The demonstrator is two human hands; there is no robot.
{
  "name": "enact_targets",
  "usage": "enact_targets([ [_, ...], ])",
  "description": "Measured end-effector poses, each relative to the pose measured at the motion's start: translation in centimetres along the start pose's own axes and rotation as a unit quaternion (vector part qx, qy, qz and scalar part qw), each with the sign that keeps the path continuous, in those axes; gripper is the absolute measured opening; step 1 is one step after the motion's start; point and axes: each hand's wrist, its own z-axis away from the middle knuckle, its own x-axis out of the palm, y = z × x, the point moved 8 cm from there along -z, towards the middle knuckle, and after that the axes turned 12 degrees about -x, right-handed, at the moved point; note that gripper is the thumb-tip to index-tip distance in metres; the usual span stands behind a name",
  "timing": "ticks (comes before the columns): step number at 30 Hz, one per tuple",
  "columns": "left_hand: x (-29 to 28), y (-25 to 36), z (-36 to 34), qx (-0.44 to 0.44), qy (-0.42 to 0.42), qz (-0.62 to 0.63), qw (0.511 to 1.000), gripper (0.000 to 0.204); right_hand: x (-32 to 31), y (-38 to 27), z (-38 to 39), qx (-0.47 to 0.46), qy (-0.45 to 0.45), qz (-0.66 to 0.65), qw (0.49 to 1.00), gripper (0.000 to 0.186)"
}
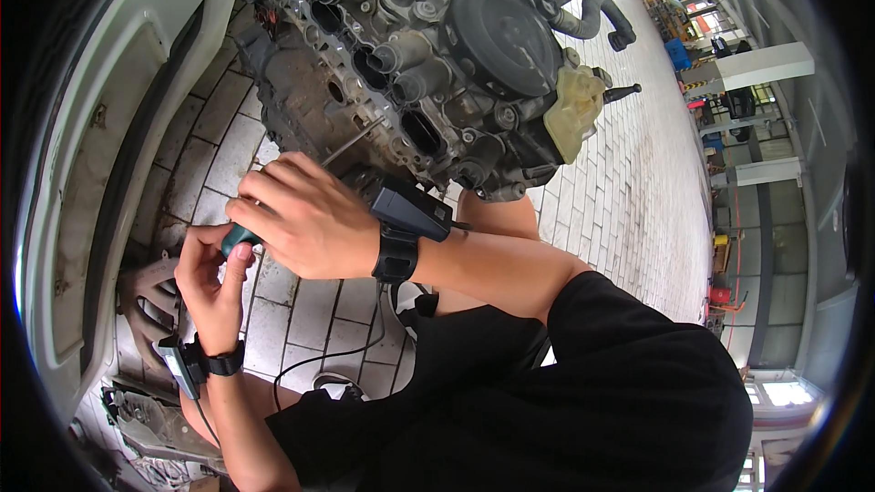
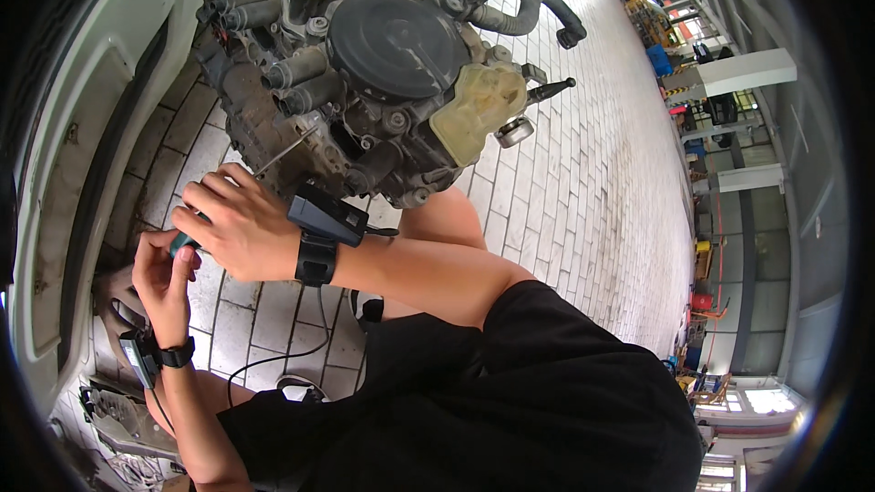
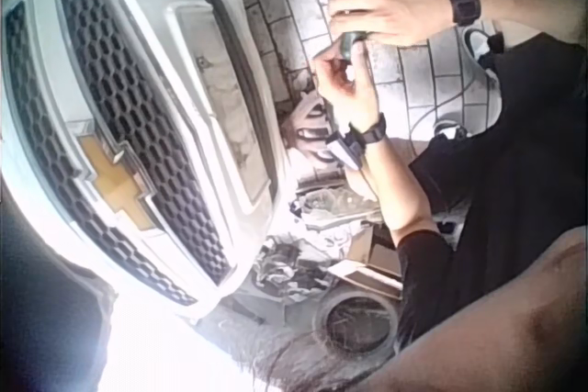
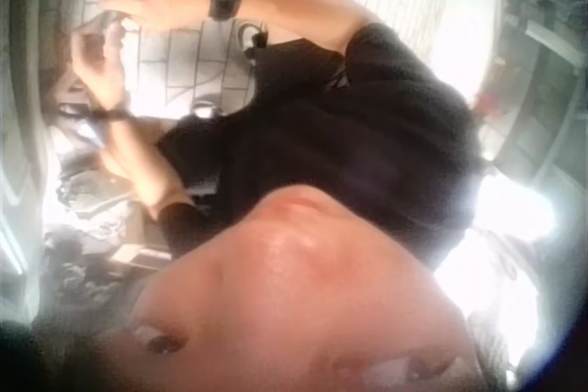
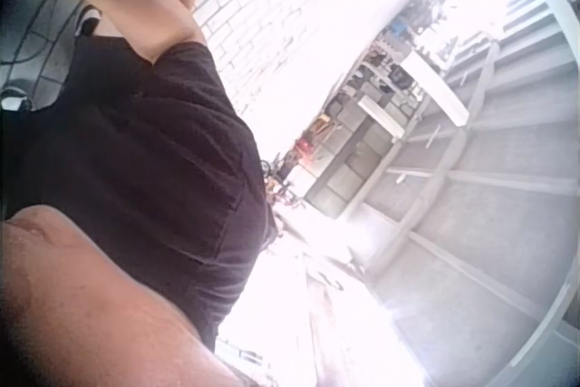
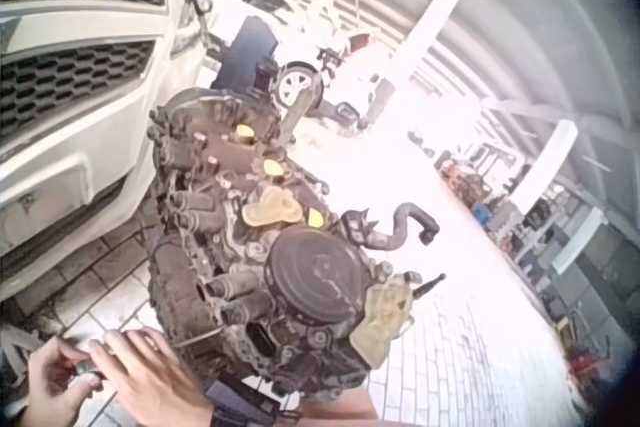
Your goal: Inspecting and cleaning an engine block using a screwdriver.
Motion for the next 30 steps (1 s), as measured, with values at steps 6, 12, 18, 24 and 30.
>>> enact_targets([
  [6,0.9,3.7,1.0,0.189,0.062,-0.009,0.980,0.026,0.6,0.1,0.2,-0.007,-0.016,0.001,1.000,0.023],
  [12,0.5,2.0,0.6,0.095,0.030,-0.003,0.995,0.023,-0.1,0.0,0.2,-0.008,-0.008,0.000,1.000,0.023],
  [18,0.1,0.2,0.3,0.037,-0.013,-0.023,0.999,0.018,1.1,-0.1,0.2,-0.009,-0.016,0.007,1.000,0.024],
  [24,1.7,4.5,1.0,0.184,0.079,-0.017,0.980,0.023,0.7,0.4,0.5,-0.010,-0.005,0.015,1.000,0.025],
  [30,-0.1,1.7,0.8,0.067,0.027,0.011,0.997,0.015,0.5,-0.1,-0.2,0.005,-0.007,0.002,1.000,0.021],
])
